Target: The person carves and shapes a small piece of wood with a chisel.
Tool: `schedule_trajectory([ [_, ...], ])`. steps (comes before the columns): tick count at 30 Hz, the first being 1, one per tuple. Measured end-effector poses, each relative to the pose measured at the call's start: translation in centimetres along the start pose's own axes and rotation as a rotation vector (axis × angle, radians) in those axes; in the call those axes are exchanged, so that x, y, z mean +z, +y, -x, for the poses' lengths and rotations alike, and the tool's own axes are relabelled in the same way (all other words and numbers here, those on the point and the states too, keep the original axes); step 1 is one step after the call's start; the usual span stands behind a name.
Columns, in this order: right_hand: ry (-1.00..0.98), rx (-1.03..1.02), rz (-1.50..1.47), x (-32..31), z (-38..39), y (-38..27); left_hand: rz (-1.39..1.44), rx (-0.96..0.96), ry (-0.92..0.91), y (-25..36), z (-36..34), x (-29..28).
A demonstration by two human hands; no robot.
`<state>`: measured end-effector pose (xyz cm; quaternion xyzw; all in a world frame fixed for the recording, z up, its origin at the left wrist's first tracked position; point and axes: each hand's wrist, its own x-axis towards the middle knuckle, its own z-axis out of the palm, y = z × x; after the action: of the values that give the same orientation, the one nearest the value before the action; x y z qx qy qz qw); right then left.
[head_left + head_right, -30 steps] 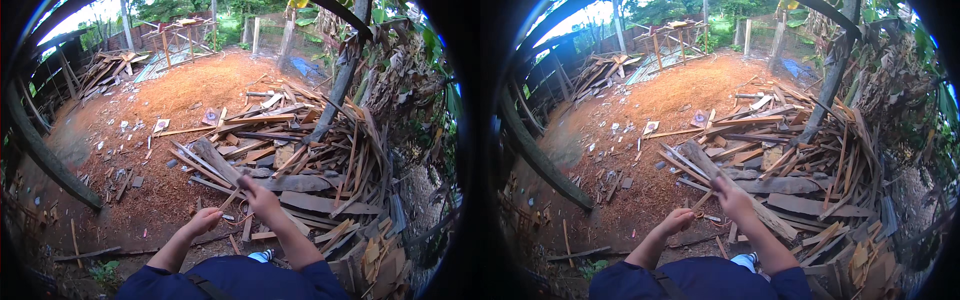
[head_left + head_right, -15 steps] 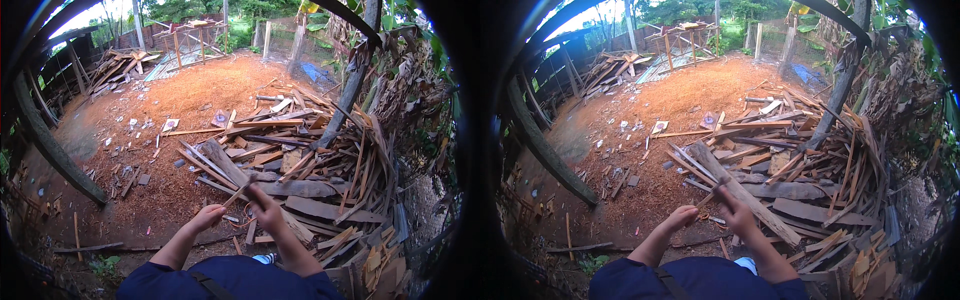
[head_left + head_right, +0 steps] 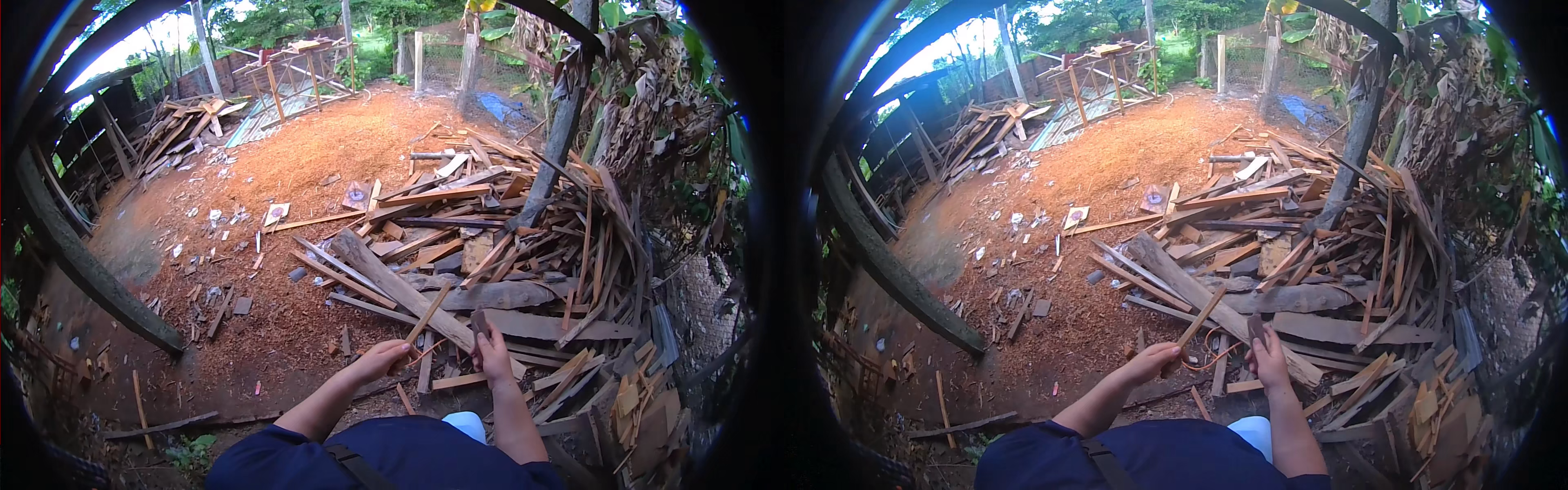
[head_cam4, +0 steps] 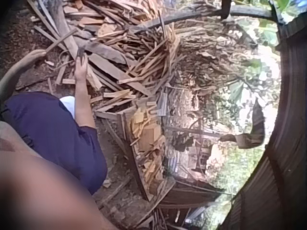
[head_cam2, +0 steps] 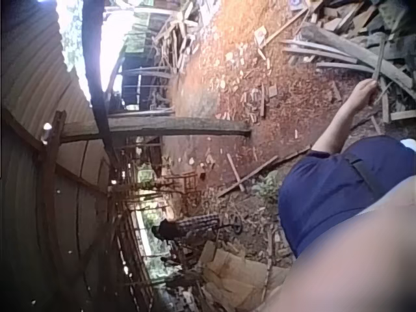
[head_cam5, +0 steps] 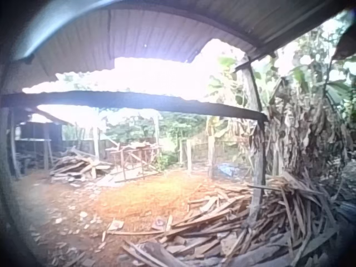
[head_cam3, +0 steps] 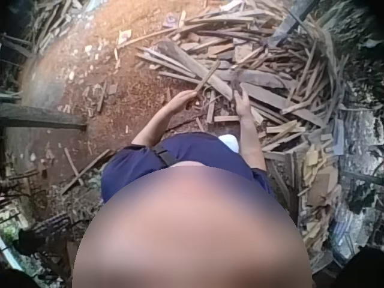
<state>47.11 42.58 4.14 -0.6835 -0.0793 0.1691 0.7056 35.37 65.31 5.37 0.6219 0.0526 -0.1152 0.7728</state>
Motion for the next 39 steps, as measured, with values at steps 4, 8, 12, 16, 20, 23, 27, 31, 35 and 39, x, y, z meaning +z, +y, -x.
schedule_trajectory([
  [4, -0.266, 0.373, -0.204, 0.3, 1.2, 0.8, 0.07, 0.091, -0.152, -0.4, 0.0, 1.8],
  [8, -0.374, 0.372, -0.238, 1.0, 2.5, 0.7, 0.023, 0.09, -0.198, -1.1, -0.4, 3.3],
  [12, -0.266, 0.226, -0.321, -0.4, 3.9, 0.8, -0.104, -0.012, -0.219, -1.7, -1.7, 5.7],
  [16, -0.183, 0.088, -0.345, -4.6, 6.7, 1.1, -0.128, -0.096, -0.332, -1.4, -3.6, 10.3],
  [20, 0.056, 0.0, -0.343, -10.9, 10.1, 5.1, -0.15, -0.122, -0.368, -3.0, -5.8, 15.6],
  [23, 0.244, 0.057, -0.395, -16.1, 14.5, 4.2, -0.213, -0.099, -0.391, -3.8, -6.6, 21.1],
  [27, 0.625, 0.056, -0.477, -23.5, 22.0, 5.1, -0.204, -0.145, -0.487, -6.0, -7.3, 29.1],
  [31, 0.922, 0.07, -0.48, -29.2, 28.6, 7.8, -0.186, -0.221, -0.577, -9.1, -7.6, 35.6],
  [35, 1.124, 0.046, -0.526, -32.3, 33.6, 10.6, -0.484, -0.085, -0.631, -11.7, -7.2, 42.6],
  [39, 1.148, 0.033, -0.532, -34.5, 37.4, 11.3, -0.822, -0.021, -0.715, -13.3, -5.6, 50.1],
])
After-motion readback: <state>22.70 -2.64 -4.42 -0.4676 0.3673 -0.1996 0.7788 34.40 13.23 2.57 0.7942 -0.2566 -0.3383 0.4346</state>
